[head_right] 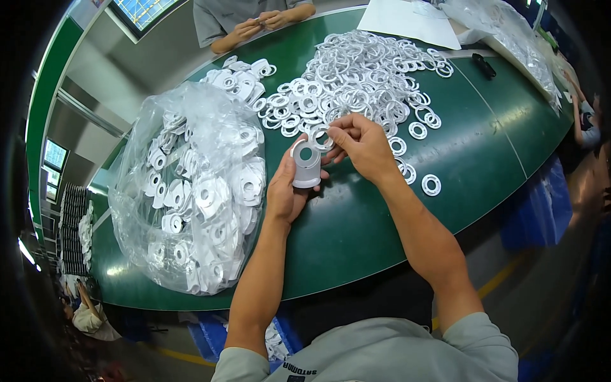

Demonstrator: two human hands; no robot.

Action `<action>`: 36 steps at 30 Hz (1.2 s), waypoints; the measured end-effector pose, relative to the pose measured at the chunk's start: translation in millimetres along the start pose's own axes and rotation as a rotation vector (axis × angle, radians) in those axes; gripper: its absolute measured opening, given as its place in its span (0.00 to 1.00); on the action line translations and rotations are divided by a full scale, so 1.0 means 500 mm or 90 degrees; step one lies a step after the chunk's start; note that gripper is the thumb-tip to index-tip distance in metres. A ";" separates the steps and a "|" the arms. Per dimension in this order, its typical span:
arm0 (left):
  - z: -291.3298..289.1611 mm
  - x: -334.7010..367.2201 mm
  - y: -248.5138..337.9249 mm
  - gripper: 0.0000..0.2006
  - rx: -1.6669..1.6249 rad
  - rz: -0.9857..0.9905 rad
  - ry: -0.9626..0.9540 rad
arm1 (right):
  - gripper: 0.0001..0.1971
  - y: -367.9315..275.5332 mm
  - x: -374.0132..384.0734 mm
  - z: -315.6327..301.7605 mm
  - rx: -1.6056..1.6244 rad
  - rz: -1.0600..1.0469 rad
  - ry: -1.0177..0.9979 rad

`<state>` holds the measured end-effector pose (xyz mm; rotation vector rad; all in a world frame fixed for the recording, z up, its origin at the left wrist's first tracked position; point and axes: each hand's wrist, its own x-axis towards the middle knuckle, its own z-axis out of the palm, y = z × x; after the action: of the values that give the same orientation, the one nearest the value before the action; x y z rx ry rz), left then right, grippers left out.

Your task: Assembling small white plastic components with green rings at a factory workstation.

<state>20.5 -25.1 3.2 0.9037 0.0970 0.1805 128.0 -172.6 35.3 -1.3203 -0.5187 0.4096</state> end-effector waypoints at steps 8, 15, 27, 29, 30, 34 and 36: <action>-0.009 -0.010 -0.006 0.21 0.056 -0.039 -0.076 | 0.12 0.022 -0.010 0.037 -0.268 -0.072 0.027; -0.017 -0.003 0.000 0.16 0.102 0.026 0.083 | 0.08 0.037 0.002 0.025 -0.236 -0.065 0.052; -0.052 0.008 0.039 0.13 0.010 0.187 0.278 | 0.07 0.031 0.199 0.085 -0.643 -0.262 0.124; -0.054 0.010 0.031 0.13 0.068 0.192 0.279 | 0.07 0.026 0.237 0.081 -0.711 -0.264 0.188; -0.056 0.010 0.031 0.13 0.067 0.194 0.275 | 0.07 0.019 0.252 0.077 -0.713 -0.266 0.190; -0.052 0.013 0.032 0.14 0.063 0.185 0.270 | 0.07 -0.025 0.288 0.007 -0.778 -0.273 0.216; -0.052 0.012 0.034 0.14 0.077 0.187 0.285 | 0.08 -0.079 0.259 -0.044 -0.780 -0.188 0.144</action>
<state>20.4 6.5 0.7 0.9831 0.3939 0.6557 246.1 -125.8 86.5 -2.3697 -0.8002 -0.4001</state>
